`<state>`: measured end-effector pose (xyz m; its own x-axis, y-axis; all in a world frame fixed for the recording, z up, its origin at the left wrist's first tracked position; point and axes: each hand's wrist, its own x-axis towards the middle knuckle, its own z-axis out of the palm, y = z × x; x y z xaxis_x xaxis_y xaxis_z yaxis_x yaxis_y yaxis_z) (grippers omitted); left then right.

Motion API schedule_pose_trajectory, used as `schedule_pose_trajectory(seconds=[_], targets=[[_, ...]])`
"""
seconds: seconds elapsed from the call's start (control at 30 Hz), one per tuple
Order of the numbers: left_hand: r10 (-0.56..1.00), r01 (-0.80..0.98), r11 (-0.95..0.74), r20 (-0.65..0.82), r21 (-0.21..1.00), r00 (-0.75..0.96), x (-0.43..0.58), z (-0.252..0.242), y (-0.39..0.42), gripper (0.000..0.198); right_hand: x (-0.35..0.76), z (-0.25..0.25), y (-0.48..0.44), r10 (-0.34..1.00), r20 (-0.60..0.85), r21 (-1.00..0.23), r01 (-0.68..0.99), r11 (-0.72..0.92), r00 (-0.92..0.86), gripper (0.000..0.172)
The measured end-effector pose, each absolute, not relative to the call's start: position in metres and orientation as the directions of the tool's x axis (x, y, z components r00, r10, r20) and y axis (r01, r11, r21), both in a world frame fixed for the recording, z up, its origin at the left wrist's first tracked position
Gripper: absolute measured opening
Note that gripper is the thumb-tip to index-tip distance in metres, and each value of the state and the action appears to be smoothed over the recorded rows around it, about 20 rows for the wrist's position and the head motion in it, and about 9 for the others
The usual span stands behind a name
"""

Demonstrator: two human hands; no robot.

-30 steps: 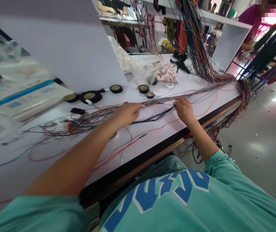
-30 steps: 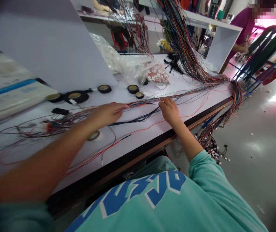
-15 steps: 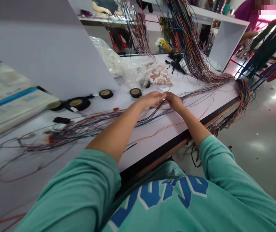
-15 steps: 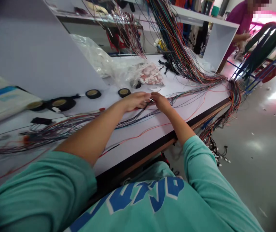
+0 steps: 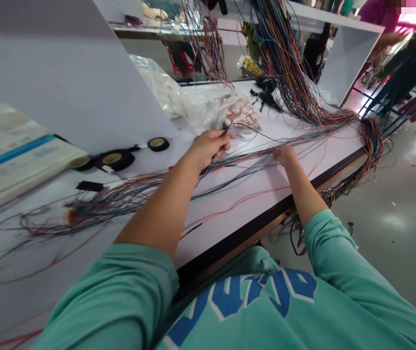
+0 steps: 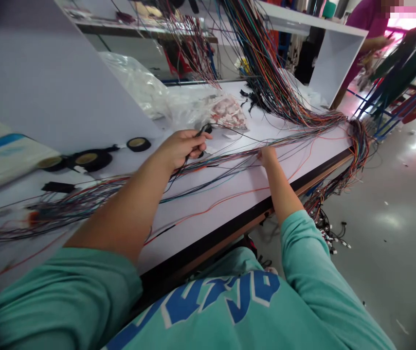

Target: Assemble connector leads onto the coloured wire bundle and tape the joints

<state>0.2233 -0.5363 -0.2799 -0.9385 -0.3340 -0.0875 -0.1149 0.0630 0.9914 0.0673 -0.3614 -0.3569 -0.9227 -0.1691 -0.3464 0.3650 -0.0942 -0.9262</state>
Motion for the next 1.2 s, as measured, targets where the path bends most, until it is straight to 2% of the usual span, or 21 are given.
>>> schedule_pose_trajectory(seconds=[0.1,0.27,0.33,0.4,0.47,0.53,0.6,0.67,0.73,0.9,1.03,1.1,1.2], targets=[[-0.296,-0.088,0.040,-0.072,0.995,-0.953,0.227,-0.278,-0.534,0.015,0.073,-0.350,-0.378,-0.173,-0.459,-0.868,0.482,-0.123,-0.871,0.023],[-0.301,-0.074,0.052,-0.055,0.996,-0.952,0.228,-0.280,-0.540,0.018,0.085,-0.337,-0.382,-0.172,-0.528,-0.820,0.552,-0.152,-0.832,0.024],[-0.360,-0.116,0.120,-0.066,0.986,-0.930,0.226,-0.284,-0.543,0.022,0.092,-0.333,-0.379,-0.162,-0.518,-0.826,0.540,-0.162,-0.840,0.024],[-0.451,-0.198,0.270,-0.058,0.942,-0.891,0.223,-0.289,-0.543,0.028,0.099,-0.331,-0.377,-0.165,-0.493,-0.840,0.517,-0.165,-0.854,0.022],[-0.521,-0.296,0.506,0.014,0.810,-0.854,0.222,-0.293,-0.539,0.039,0.106,-0.329,-0.376,-0.223,-0.459,-0.850,0.498,-0.169,-0.860,0.019],[-0.512,-0.381,0.725,0.079,0.573,-0.856,0.222,-0.295,-0.532,0.051,0.113,-0.326,-0.376,-0.373,-0.415,-0.841,0.506,-0.189,-0.830,0.016],[-0.441,-0.402,0.848,0.040,0.346,-0.897,0.222,-0.297,-0.525,0.058,0.118,-0.325,-0.376,-0.538,-0.359,-0.816,0.536,-0.215,-0.763,0.012],[-0.370,-0.370,0.898,-0.046,0.240,-0.928,0.222,-0.298,-0.520,0.055,0.121,-0.324,-0.376,-0.629,-0.307,-0.800,0.552,-0.236,-0.714,0.011],[-0.315,-0.330,0.913,-0.096,0.242,-0.944,0.222,-0.300,-0.516,0.053,0.123,-0.325,-0.377,-0.664,-0.264,-0.802,0.541,-0.252,-0.700,0.019],[-0.261,-0.295,0.927,-0.165,0.233,-0.951,0.221,-0.312,-0.503,0.073,0.127,-0.329,-0.381,-0.735,-0.145,-0.835,0.481,-0.268,-0.662,0.037],[-0.280,-0.306,0.924,-0.140,0.229,-0.950,0.217,-0.318,-0.500,0.045,0.127,-0.331,-0.382,-0.771,-0.085,-0.893,0.391,-0.222,-0.631,0.053],[-0.260,-0.287,0.914,-0.129,0.287,-0.957,0.215,-0.316,-0.504,0.040,0.126,-0.333,-0.380,-0.764,-0.068,-0.927,0.324,-0.191,-0.642,0.059],[-0.161,-0.205,0.866,-0.134,0.456,-0.978,0.214,-0.309,-0.513,0.040,0.123,-0.335,-0.378,-0.735,-0.037,-0.964,0.217,-0.152,-0.677,0.067]])
